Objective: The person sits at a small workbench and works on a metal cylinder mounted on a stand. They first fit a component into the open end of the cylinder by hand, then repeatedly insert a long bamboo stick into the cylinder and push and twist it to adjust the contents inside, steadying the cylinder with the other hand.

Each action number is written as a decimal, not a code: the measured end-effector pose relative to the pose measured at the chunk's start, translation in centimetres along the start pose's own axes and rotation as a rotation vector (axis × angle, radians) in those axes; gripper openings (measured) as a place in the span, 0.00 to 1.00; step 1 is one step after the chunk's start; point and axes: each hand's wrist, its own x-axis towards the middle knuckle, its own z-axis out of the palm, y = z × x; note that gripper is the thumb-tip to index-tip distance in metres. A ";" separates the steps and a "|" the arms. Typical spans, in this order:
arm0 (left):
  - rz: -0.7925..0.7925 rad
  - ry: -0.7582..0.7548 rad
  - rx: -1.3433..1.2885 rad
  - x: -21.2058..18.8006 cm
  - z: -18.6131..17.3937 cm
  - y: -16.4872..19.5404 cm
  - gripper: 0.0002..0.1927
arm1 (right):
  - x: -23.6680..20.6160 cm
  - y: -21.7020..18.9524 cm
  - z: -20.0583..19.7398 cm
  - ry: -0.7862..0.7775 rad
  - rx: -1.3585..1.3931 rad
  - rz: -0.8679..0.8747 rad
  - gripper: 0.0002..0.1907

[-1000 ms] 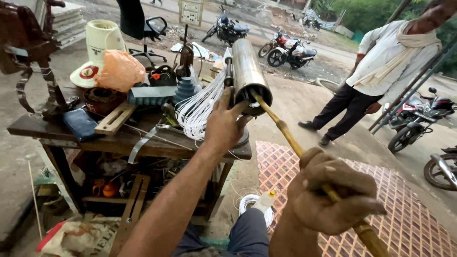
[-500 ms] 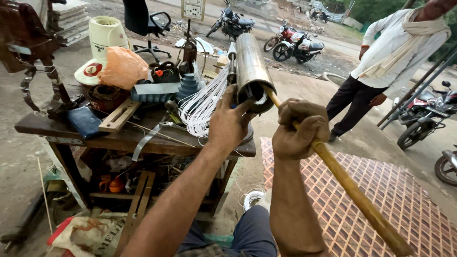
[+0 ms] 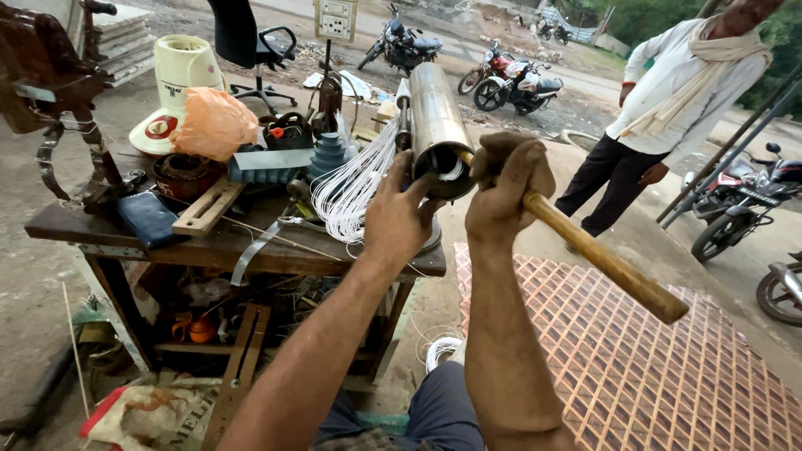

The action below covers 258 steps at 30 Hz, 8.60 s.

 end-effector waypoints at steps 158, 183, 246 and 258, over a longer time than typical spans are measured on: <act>0.070 0.141 -0.033 0.5 2.7 -1.4 0.17 | -6.4 3.8 -2.3 0.194 0.309 -0.170 0.32; 0.022 0.130 -0.056 0.3 3.5 -1.2 0.12 | -8.3 -5.5 -9.5 -0.005 0.381 -0.026 0.39; -0.015 -0.057 -0.028 0.7 1.9 0.1 0.20 | -10.2 -6.2 -7.0 -0.001 0.025 -0.161 0.39; 0.107 0.060 0.028 0.7 2.7 -0.9 0.14 | -7.4 0.3 -4.4 -0.020 0.102 -0.274 0.36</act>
